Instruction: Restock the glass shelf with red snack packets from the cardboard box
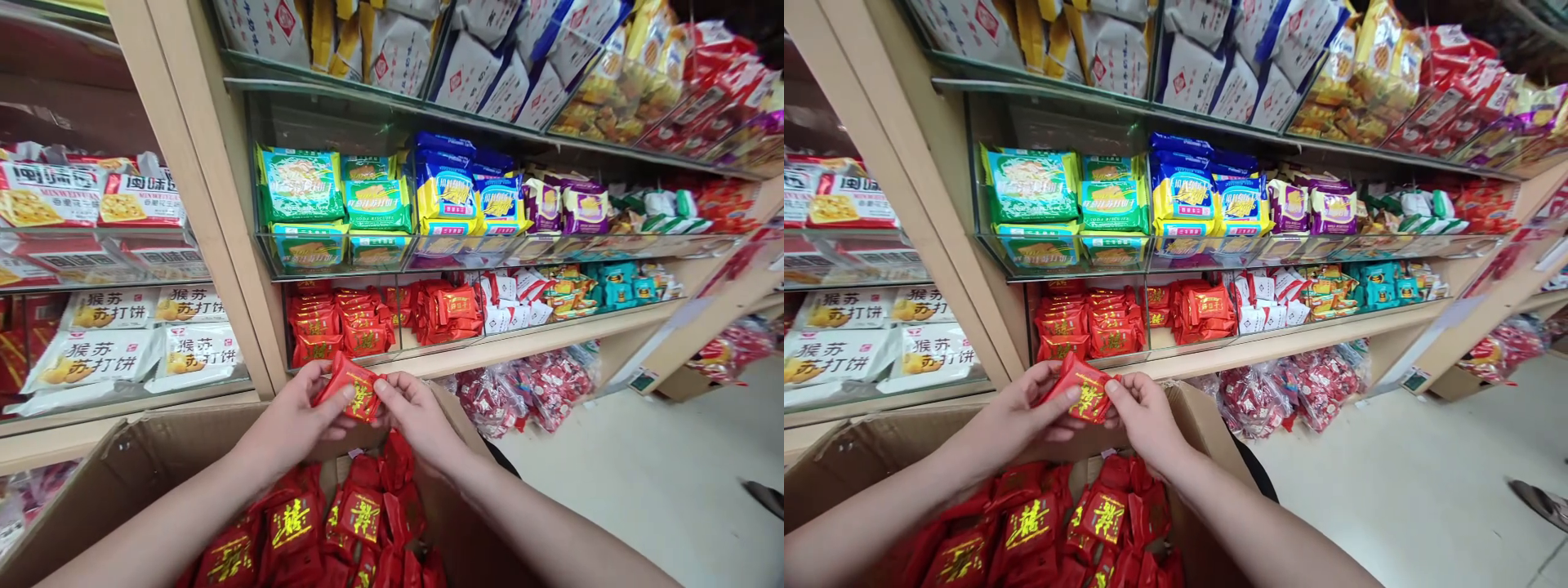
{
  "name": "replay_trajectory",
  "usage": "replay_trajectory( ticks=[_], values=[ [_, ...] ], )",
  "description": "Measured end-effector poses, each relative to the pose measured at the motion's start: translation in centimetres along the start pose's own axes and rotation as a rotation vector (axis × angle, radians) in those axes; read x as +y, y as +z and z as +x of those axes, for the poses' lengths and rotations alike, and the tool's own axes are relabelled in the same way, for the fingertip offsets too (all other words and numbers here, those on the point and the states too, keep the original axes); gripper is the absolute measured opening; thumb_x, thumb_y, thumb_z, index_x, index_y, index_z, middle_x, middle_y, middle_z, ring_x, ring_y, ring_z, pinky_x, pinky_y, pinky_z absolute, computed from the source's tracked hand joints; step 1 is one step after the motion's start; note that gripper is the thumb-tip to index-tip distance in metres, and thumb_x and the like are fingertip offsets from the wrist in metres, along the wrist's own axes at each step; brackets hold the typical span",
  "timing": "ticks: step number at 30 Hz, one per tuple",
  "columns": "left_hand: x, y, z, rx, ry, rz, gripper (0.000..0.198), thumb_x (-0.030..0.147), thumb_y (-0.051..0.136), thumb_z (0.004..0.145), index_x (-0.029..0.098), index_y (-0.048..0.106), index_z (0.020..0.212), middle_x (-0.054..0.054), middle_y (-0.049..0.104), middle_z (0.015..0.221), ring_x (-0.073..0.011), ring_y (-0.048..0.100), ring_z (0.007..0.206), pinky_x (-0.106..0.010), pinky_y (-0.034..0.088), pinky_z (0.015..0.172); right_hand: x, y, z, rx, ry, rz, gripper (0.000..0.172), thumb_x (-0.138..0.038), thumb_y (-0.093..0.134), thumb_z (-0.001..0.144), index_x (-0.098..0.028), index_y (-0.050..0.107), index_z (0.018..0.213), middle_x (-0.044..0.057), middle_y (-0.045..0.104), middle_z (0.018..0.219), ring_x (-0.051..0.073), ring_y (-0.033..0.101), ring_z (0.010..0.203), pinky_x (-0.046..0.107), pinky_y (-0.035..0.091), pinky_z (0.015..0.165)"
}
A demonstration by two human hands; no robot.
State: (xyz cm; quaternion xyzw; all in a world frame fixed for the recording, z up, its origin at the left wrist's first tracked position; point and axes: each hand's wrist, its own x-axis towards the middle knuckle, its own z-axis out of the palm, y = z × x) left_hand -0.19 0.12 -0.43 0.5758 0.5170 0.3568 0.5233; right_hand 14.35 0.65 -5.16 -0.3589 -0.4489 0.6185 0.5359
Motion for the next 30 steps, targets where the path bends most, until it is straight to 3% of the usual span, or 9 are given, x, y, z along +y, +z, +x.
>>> replay_trajectory(
  ticks=[2, 4, 7, 9, 12, 18, 23, 30],
  values=[
    [0.4, -0.2, -0.2, 0.071, 0.067, 0.154, 0.032, 0.049, 0.046, 0.076, 0.019, 0.048, 0.087, 0.001, 0.058, 0.077, -0.0123, 0.059, 0.06, -0.023, 0.046, 0.051, -0.6, 0.2, 0.4, -0.004, -0.092, -0.103, 0.026, -0.041, 0.056, 0.071, -0.018, 0.046, 0.069, -0.003, 0.05, 0.064, 0.008, 0.047, 0.055, 0.022, 0.043, 0.054],
    [0.7, -0.6, -0.3, 0.166, 0.174, 0.304, 0.037, 0.052, 0.037, 0.079, 0.019, 0.052, 0.079, 0.002, 0.058, 0.071, -0.0156, 0.058, 0.068, -0.026, 0.047, 0.061, -1.2, 0.6, 0.8, -0.016, -0.146, -0.174, 0.024, -0.042, 0.053, 0.073, -0.019, 0.045, 0.069, -0.004, 0.047, 0.063, 0.008, 0.046, 0.055, 0.022, 0.043, 0.054],
    [1.1, -1.0, -0.4, 0.236, 0.283, 0.368, 0.043, 0.05, 0.029, 0.083, 0.018, 0.058, 0.085, -0.002, 0.063, 0.086, -0.02, 0.054, 0.089, -0.031, 0.039, 0.086, -1.5, 1.3, 1.4, 0.006, -0.149, -0.158, 0.022, -0.041, 0.047, 0.076, -0.02, 0.044, 0.07, -0.004, 0.044, 0.061, 0.009, 0.044, 0.052, 0.021, 0.042, 0.05],
    [1.1, -0.8, -0.4, 0.267, 0.307, 0.364, 0.047, 0.048, 0.026, 0.084, 0.017, 0.059, 0.092, -0.004, 0.064, 0.094, -0.0211, 0.052, 0.096, -0.031, 0.035, 0.091, -1.3, 1.8, 1.8, 0.073, -0.099, -0.12, 0.02, -0.041, 0.042, 0.078, -0.021, 0.043, 0.071, -0.004, 0.043, 0.06, 0.01, 0.044, 0.051, 0.021, 0.041, 0.047],
    [0.9, -0.1, -0.5, 0.345, 0.304, 0.42, 0.046, 0.048, 0.027, 0.084, 0.017, 0.059, 0.095, -0.003, 0.064, 0.094, -0.0212, 0.054, 0.091, -0.029, 0.039, 0.085, -0.8, 2.3, 2.3, 0.226, -0.085, -0.221, 0.022, -0.042, 0.034, 0.081, -0.022, 0.041, 0.074, -0.002, 0.046, 0.065, 0.012, 0.046, 0.055, 0.022, 0.039, 0.046],
    [0.4, 0.6, -0.7, 0.464, 0.263, 0.518, 0.05, 0.051, 0.022, 0.084, 0.018, 0.059, 0.079, -0.002, 0.062, 0.068, -0.0183, 0.054, 0.063, -0.027, 0.043, 0.061, -0.8, 3.0, 1.7, 0.394, -0.391, -0.615, 0.022, -0.036, 0.025, 0.087, -0.022, 0.037, 0.075, 0.001, 0.048, 0.071, 0.015, 0.046, 0.066, 0.028, 0.038, 0.063],
    [-0.1, 0.4, -0.6, 0.443, 0.224, 0.364, 0.048, 0.055, 0.025, 0.082, 0.02, 0.056, 0.076, 0.0, 0.057, 0.057, -0.0171, 0.051, 0.055, -0.025, 0.041, 0.049, -0.8, 2.4, 1.2, 0.353, -0.419, -0.503, 0.021, -0.038, 0.029, 0.086, -0.022, 0.041, 0.078, 0.001, 0.049, 0.071, 0.014, 0.046, 0.065, 0.027, 0.038, 0.061],
    [0.1, 1.4, -1.1, 0.376, 0.163, -0.001, 0.043, 0.058, 0.039, 0.075, 0.019, 0.047, 0.057, 0.005, 0.042, 0.044, -0.0095, 0.035, 0.041, -0.02, 0.034, 0.039, -0.6, 2.7, 0.7, 0.258, -0.257, -0.057, 0.025, -0.046, 0.039, 0.081, -0.021, 0.041, 0.076, -0.003, 0.046, 0.066, 0.01, 0.046, 0.057, 0.021, 0.039, 0.049]
  ],
)
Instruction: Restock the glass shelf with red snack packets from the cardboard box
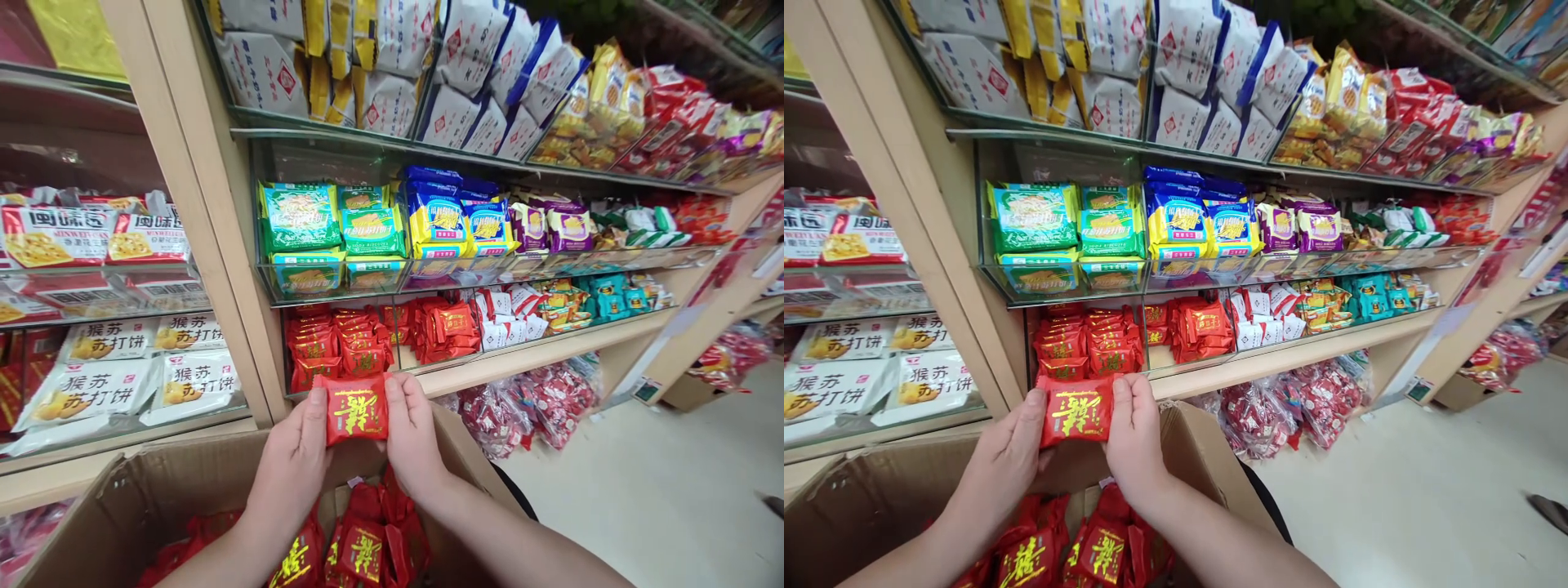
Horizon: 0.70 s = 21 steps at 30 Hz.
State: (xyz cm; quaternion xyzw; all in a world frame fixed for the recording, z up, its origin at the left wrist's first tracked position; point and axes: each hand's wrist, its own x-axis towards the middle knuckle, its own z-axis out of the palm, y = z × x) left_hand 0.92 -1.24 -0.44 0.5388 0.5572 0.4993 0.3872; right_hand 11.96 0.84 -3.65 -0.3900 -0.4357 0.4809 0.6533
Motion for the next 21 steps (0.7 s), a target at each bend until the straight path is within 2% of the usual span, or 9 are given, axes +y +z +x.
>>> replay_trajectory(
  ticks=[4, 7, 10, 14, 17, 19, 21],
  values=[
    [-0.2, 0.3, -0.3, -0.009, -0.133, -0.198, 0.043, 0.06, 0.044, 0.071, 0.019, 0.047, 0.058, 0.006, 0.042, 0.044, -0.0073, 0.033, 0.039, -0.017, 0.03, 0.036, -0.3, 0.2, 0.0, -0.041, 0.162, 0.193, 0.025, -0.047, 0.042, 0.08, -0.022, 0.039, 0.076, -0.007, 0.041, 0.057, 0.006, 0.038, 0.043, 0.015, 0.029, 0.033],
    [-0.8, 0.2, -0.4, -0.047, -0.188, -0.191, 0.046, 0.062, 0.045, 0.068, 0.019, 0.045, 0.054, 0.006, 0.041, 0.039, -0.007, 0.033, 0.036, -0.017, 0.027, 0.033, -0.2, -0.3, 0.3, -0.109, 0.103, 0.163, 0.024, -0.044, 0.044, 0.08, -0.021, 0.04, 0.074, -0.008, 0.038, 0.053, 0.005, 0.032, 0.039, 0.014, 0.026, 0.031],
    [-1.3, 0.2, -0.6, -0.057, -0.215, -0.198, 0.045, 0.061, 0.046, 0.069, 0.018, 0.046, 0.057, 0.005, 0.044, 0.042, -0.0077, 0.038, 0.039, -0.016, 0.031, 0.035, 0.1, -0.7, 0.5, -0.135, 0.047, 0.106, 0.023, -0.042, 0.044, 0.081, -0.021, 0.042, 0.074, -0.007, 0.039, 0.055, 0.004, 0.033, 0.04, 0.013, 0.028, 0.032],
    [-1.7, 0.2, -0.6, -0.084, -0.235, -0.281, 0.038, 0.057, 0.048, 0.071, 0.019, 0.053, 0.068, 0.005, 0.048, 0.047, -0.0094, 0.043, 0.044, -0.017, 0.034, 0.038, 0.4, -1.1, 0.8, -0.145, 0.09, 0.112, 0.023, -0.045, 0.04, 0.082, -0.022, 0.04, 0.077, -0.008, 0.037, 0.054, 0.005, 0.03, 0.038, 0.015, 0.026, 0.03],
    [-1.5, -0.5, -0.1, -0.065, -0.216, -0.2, 0.04, 0.054, 0.046, 0.074, 0.022, 0.057, 0.096, 0.0, 0.063, 0.073, -0.0152, 0.056, 0.064, -0.023, 0.045, 0.054, -0.5, -1.9, 1.2, -0.216, 0.042, -0.048, 0.021, -0.041, 0.039, 0.083, -0.021, 0.041, 0.076, -0.007, 0.037, 0.056, 0.006, 0.032, 0.041, 0.017, 0.028, 0.036],
    [-1.1, -1.2, 0.3, -0.068, -0.137, -0.086, 0.046, 0.051, 0.044, 0.076, 0.025, 0.05, 0.113, -0.002, 0.064, 0.096, -0.018, 0.058, 0.084, -0.028, 0.045, 0.074, -1.7, -2.5, 1.4, -0.354, -0.075, -0.292, 0.019, -0.034, 0.04, 0.083, -0.019, 0.045, 0.073, -0.005, 0.041, 0.059, 0.007, 0.038, 0.05, 0.018, 0.034, 0.046],
    [-0.8, -1.7, 0.6, -0.216, -0.049, 0.016, 0.052, 0.046, 0.049, 0.075, 0.025, 0.042, 0.123, -0.003, 0.061, 0.106, -0.019, 0.055, 0.096, -0.03, 0.04, 0.086, -2.9, -2.8, 1.4, -0.562, -0.201, -0.522, 0.017, -0.028, 0.04, 0.083, -0.018, 0.049, 0.072, -0.003, 0.046, 0.062, 0.008, 0.042, 0.058, 0.019, 0.035, 0.055]
  ],
)
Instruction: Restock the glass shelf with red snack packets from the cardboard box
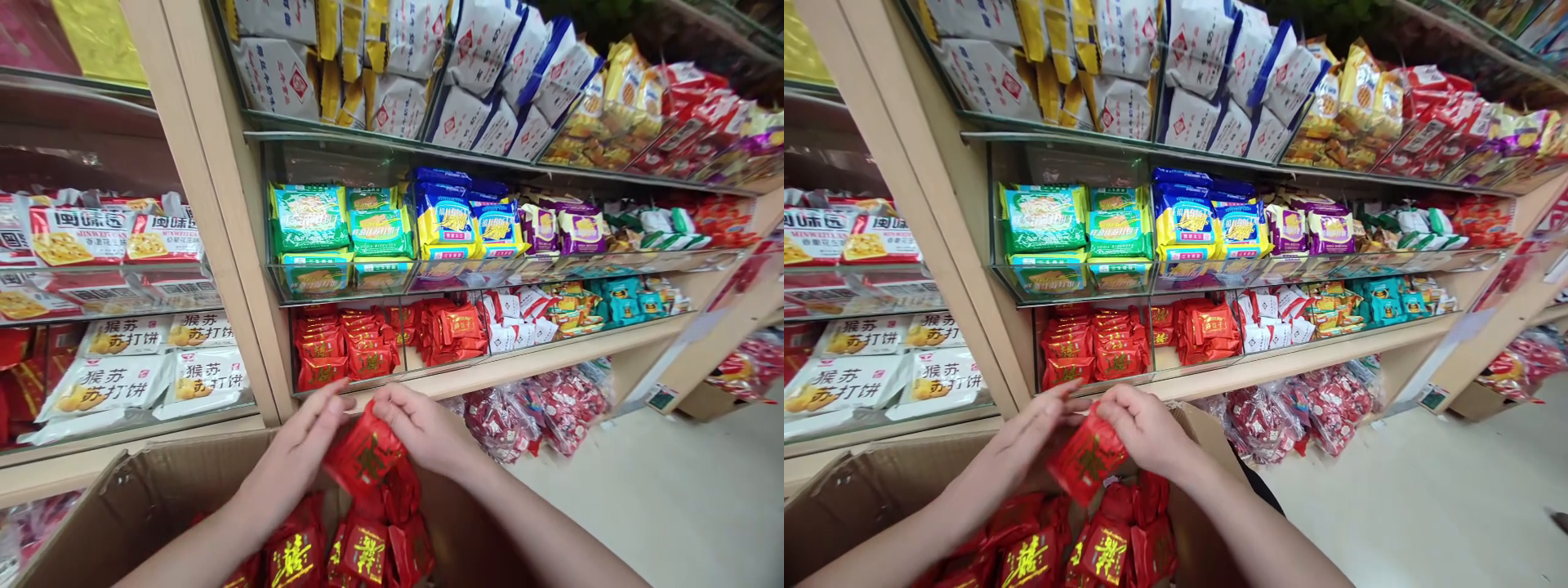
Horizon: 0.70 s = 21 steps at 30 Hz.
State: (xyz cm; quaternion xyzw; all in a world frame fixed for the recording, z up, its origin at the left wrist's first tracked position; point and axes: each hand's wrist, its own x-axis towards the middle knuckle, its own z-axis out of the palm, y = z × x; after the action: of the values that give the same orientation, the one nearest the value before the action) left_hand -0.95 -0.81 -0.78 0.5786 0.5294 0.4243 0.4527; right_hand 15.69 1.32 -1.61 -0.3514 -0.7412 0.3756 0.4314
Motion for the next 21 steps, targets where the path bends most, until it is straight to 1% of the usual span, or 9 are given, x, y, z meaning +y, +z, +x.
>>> replay_trajectory(
  ticks=[2, 4, 5, 7, 9, 10, 14, 18, 21],
  values=[
    [0.2, -0.1, -0.1, -0.214, 0.065, 0.075, 0.062, 0.038, 0.06, 0.069, 0.025, 0.038, 0.126, -0.003, 0.059, 0.112, -0.0198, 0.052, 0.103, -0.03, 0.036, 0.091, -0.5, -0.2, -0.1, -0.174, -0.08, -0.137, 0.016, -0.025, 0.039, 0.083, -0.018, 0.05, 0.073, -0.003, 0.048, 0.064, 0.009, 0.044, 0.06, 0.02, 0.035, 0.058],
    [0.3, 0.1, -0.3, -0.335, 0.09, 0.109, 0.063, 0.029, 0.066, 0.064, 0.025, 0.043, 0.123, -0.003, 0.059, 0.111, -0.0203, 0.051, 0.104, -0.03, 0.037, 0.09, -0.3, 0.2, 0.0, -0.236, -0.112, -0.177, 0.015, -0.024, 0.04, 0.082, -0.019, 0.051, 0.073, -0.003, 0.051, 0.066, 0.009, 0.046, 0.062, 0.021, 0.036, 0.059],
    [0.4, 0.4, -0.5, -0.361, 0.087, 0.108, 0.057, 0.027, 0.066, 0.064, 0.024, 0.048, 0.118, -0.002, 0.061, 0.107, -0.0202, 0.053, 0.1, -0.03, 0.039, 0.088, -0.1, 0.5, 0.0, -0.213, -0.105, -0.157, 0.015, -0.025, 0.041, 0.082, -0.019, 0.052, 0.074, -0.002, 0.053, 0.068, 0.01, 0.047, 0.064, 0.021, 0.036, 0.061],
    [0.5, 0.9, -0.7, -0.357, 0.048, 0.058, 0.04, 0.027, 0.064, 0.066, 0.02, 0.058, 0.105, -0.002, 0.066, 0.092, -0.0189, 0.057, 0.085, -0.029, 0.043, 0.079, 0.7, 1.0, 0.1, -0.061, -0.039, -0.019, 0.015, -0.029, 0.044, 0.081, -0.018, 0.052, 0.075, -0.001, 0.054, 0.071, 0.01, 0.05, 0.067, 0.022, 0.038, 0.063],
    [0.8, 1.3, -0.8, -0.269, -0.031, -0.094, 0.032, 0.028, 0.062, 0.068, 0.019, 0.061, 0.099, -0.002, 0.067, 0.081, -0.0171, 0.059, 0.074, -0.028, 0.046, 0.072, 1.4, 1.5, 0.0, 0.11, 0.082, 0.237, 0.018, -0.036, 0.047, 0.079, -0.018, 0.051, 0.079, -0.002, 0.054, 0.069, 0.01, 0.051, 0.063, 0.022, 0.04, 0.06],
    [0.9, 1.4, -0.7, -0.189, -0.076, -0.201, 0.032, 0.03, 0.063, 0.068, 0.018, 0.061, 0.098, -0.002, 0.067, 0.08, -0.0166, 0.059, 0.071, -0.028, 0.047, 0.069, 1.7, 1.7, 0.0, 0.14, 0.157, 0.382, 0.022, -0.04, 0.051, 0.077, -0.018, 0.05, 0.084, -0.002, 0.053, 0.07, 0.009, 0.051, 0.061, 0.022, 0.041, 0.058],
    [0.9, 1.5, -0.2, 0.094, -0.233, -0.564, 0.032, 0.031, 0.066, 0.065, 0.016, 0.061, 0.093, -0.004, 0.066, 0.071, -0.0145, 0.058, 0.056, -0.026, 0.047, 0.051, 1.7, 3.0, -0.5, -0.087, 0.396, 0.795, 0.047, -0.036, 0.07, 0.059, -0.019, 0.046, 0.096, 0.0, 0.056, 0.085, 0.01, 0.057, 0.063, 0.026, 0.046, 0.058],
    [0.4, 0.9, 0.4, 0.202, -0.243, -0.668, 0.02, 0.023, 0.067, 0.065, 0.015, 0.062, 0.083, -0.003, 0.064, 0.072, -0.0123, 0.057, 0.058, -0.023, 0.047, 0.052, 1.3, 4.4, -0.5, -0.063, 0.445, 0.871, 0.038, -0.036, 0.069, 0.061, -0.016, 0.047, 0.084, -0.001, 0.059, 0.072, 0.009, 0.057, 0.056, 0.024, 0.046, 0.056],
    [0.5, 0.2, 0.8, 0.266, -0.288, -0.683, 0.016, 0.026, 0.06, 0.072, 0.014, 0.062, 0.08, -0.004, 0.063, 0.073, -0.0111, 0.056, 0.058, -0.022, 0.046, 0.053, 1.0, 4.4, 0.4, -0.012, 0.418, 0.766, 0.035, -0.037, 0.068, 0.061, -0.014, 0.05, 0.081, -0.002, 0.058, 0.063, 0.007, 0.053, 0.048, 0.021, 0.043, 0.049]
  ],
)
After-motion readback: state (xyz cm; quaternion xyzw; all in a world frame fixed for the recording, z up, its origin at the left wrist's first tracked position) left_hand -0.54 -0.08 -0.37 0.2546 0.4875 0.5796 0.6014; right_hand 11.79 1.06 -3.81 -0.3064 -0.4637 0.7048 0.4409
